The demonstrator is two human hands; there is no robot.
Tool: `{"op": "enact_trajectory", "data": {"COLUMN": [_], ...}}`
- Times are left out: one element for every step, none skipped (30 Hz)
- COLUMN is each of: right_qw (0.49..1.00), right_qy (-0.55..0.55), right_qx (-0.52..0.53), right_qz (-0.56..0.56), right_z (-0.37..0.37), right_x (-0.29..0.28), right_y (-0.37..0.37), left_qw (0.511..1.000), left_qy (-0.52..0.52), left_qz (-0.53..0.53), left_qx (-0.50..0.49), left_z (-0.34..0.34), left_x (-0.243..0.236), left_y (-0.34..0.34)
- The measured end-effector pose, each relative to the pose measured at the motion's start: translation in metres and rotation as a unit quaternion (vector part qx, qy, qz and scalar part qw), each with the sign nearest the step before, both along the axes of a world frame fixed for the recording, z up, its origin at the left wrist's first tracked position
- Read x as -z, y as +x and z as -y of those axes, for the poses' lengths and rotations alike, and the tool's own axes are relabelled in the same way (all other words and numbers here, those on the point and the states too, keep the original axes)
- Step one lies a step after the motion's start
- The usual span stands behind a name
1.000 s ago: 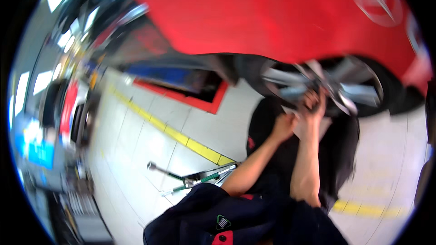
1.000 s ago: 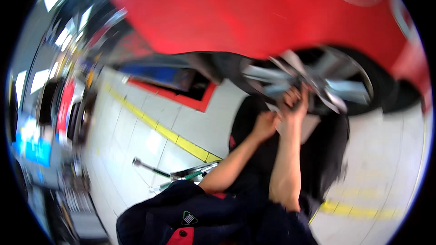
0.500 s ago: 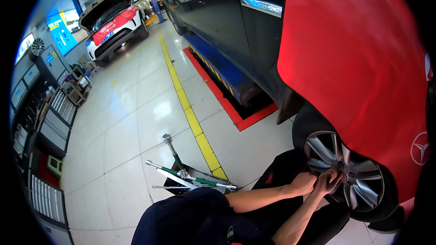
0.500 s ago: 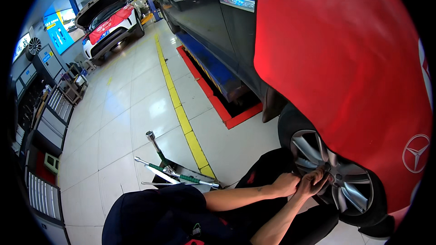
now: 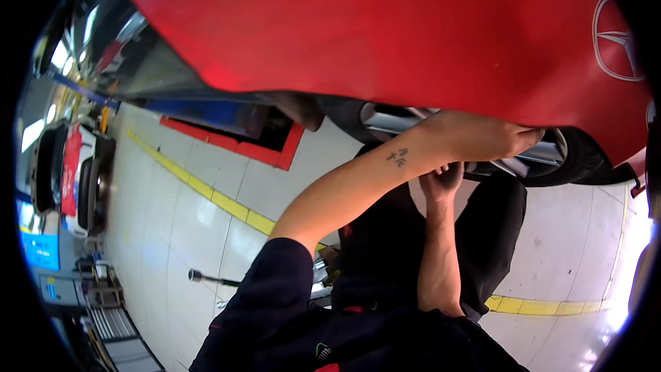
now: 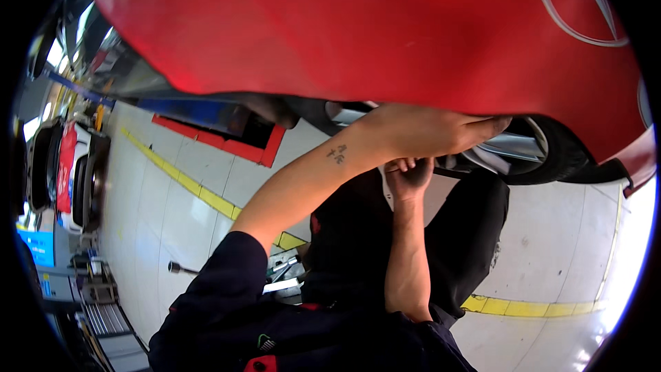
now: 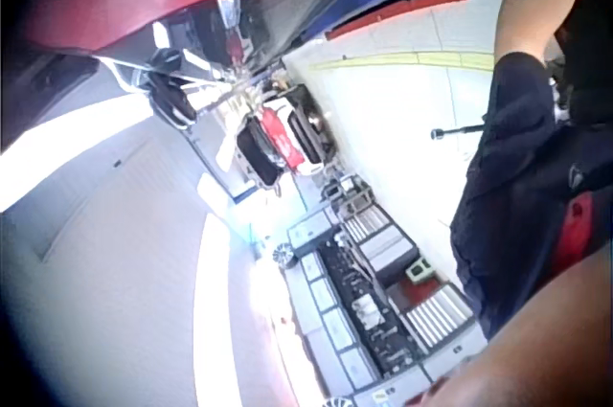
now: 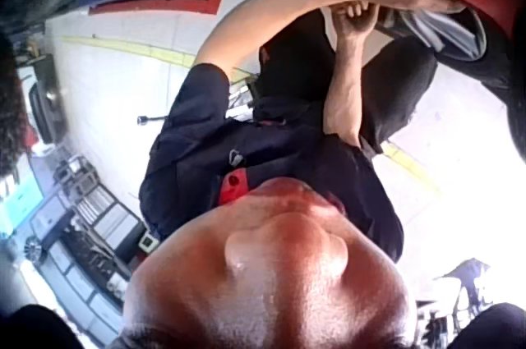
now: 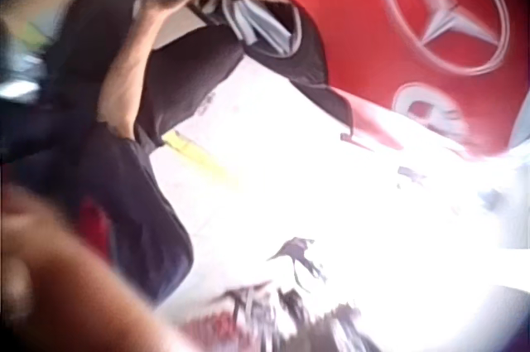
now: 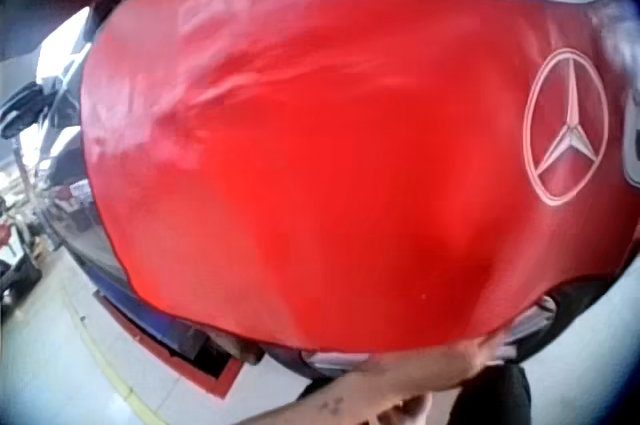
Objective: The person uses a lug wrench to loosen and remove lug nuts from a car wheel, then removes the tire and places it on a tire rack. The person repeats the process on another wheel, removing the lug nuts and the tire.
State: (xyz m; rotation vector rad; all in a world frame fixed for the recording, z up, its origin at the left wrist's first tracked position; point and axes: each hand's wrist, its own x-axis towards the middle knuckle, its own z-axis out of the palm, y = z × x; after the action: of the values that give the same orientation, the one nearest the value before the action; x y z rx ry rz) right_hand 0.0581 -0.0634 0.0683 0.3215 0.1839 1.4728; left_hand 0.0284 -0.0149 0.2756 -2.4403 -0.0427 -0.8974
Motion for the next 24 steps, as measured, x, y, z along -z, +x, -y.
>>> {"op": "enact_trajectory", "data": {"right_qw": [0.999, 0.998, 0.997, 0.996, 0.993, 0.993, 0.991, 0.988, 0.986, 0.985, 0.989, 0.993, 0.995, 0.996, 0.996, 0.995, 0.992, 0.987, 0.982, 0.97, 0.985, 0.994, 0.994, 0.994], "right_qy": [0.024, 0.014, 0.005, -0.011, -0.033, -0.049, -0.064, -0.125, -0.141, -0.151, -0.121, -0.086, -0.05, -0.063, -0.077, -0.089, -0.124, -0.158, -0.188, -0.235, -0.166, -0.068, -0.017, -0.017], "right_qx": [0.008, 0.011, 0.013, 0.008, 0.02, 0.007, -0.025, -0.005, 0.002, 0.007, 0.003, 0.001, -0.001, -0.02, -0.017, -0.022, -0.009, 0.006, 0.005, 0.04, 0.04, -0.031, -0.052, -0.054], "right_qz": [-0.03, -0.054, -0.079, -0.093, -0.11, -0.106, -0.114, -0.091, -0.089, -0.088, -0.087, -0.085, -0.083, -0.054, -0.045, -0.039, -0.026, -0.01, 0.003, 0.041, -0.013, -0.082, -0.098, -0.097], "right_z": [0.002, 0.004, 0.006, 0.007, 0.008, 0.006, 0.006, 0.008, 0.008, 0.006, 0.006, 0.002, 0.001, 0.002, 0.003, 0.001, 0.001, -0.002, -0.006, -0.007, 0.001, -0.002, 0.002, 0.002], "right_x": [-0.004, -0.014, -0.024, -0.034, -0.022, -0.023, -0.031, -0.043, -0.037, -0.034, -0.023, -0.02, -0.017, -0.015, -0.014, -0.014, -0.019, -0.026, -0.034, -0.023, -0.009, -0.02, -0.028, -0.03], "right_y": [0.002, -0.001, -0.003, -0.006, -0.008, -0.004, -0.014, -0.015, -0.013, -0.011, -0.011, -0.01, -0.007, -0.003, 0.0, -0.002, -0.007, -0.009, -0.021, -0.01, 0.008, -0.006, -0.004, -0.004], "left_qw": [0.997, 0.988, 0.973, 0.974, 0.976, 0.978, 0.983, 0.983, 0.982, 0.981, 0.979, 0.976, 0.974, 0.976, 0.979, 0.983, 0.986, 0.989, 0.991, 0.992, 0.992, 0.993, 0.993, 0.993], "left_qy": [0.055, 0.106, 0.155, 0.128, 0.117, 0.118, 0.132, 0.143, 0.159, 0.173, 0.189, 0.202, 0.213, 0.205, 0.187, 0.164, 0.141, 0.114, 0.086, 0.058, 0.032, 0.032, 0.025, 0.016], "left_qz": [0.042, 0.085, 0.129, 0.104, 0.086, 0.068, 0.04, 0.034, 0.025, 0.017, 0.004, -0.008, -0.016, -0.026, -0.034, -0.043, -0.052, -0.06, -0.079, -0.072, -0.064, -0.091, -0.096, -0.098], "left_qx": [0.042, 0.079, 0.114, 0.155, 0.165, 0.158, 0.124, 0.11, 0.101, 0.091, 0.081, 0.075, 0.072, 0.072, 0.077, 0.076, 0.077, 0.077, 0.061, 0.082, 0.103, 0.068, 0.064, 0.062], "left_z": [-0.006, -0.01, -0.014, -0.015, -0.015, -0.015, -0.014, -0.015, -0.016, -0.016, -0.016, -0.018, -0.017, -0.018, -0.017, -0.015, -0.012, -0.009, -0.004, -0.006, -0.008, 0.002, 0.004, 0.005], "left_x": [-0.002, -0.003, -0.002, 0.005, 0.012, 0.018, 0.013, 0.014, 0.016, 0.014, 0.014, 0.013, 0.013, 0.011, 0.01, 0.005, 0.001, -0.004, -0.013, -0.003, 0.009, -0.013, -0.012, -0.01], "left_y": [0.007, 0.008, 0.01, 0.011, 0.01, 0.009, -0.005, -0.007, -0.008, -0.009, -0.011, -0.013, -0.016, -0.021, -0.025, -0.034, -0.042, -0.051, -0.071, -0.067, -0.062, -0.084, -0.089, -0.094]}}
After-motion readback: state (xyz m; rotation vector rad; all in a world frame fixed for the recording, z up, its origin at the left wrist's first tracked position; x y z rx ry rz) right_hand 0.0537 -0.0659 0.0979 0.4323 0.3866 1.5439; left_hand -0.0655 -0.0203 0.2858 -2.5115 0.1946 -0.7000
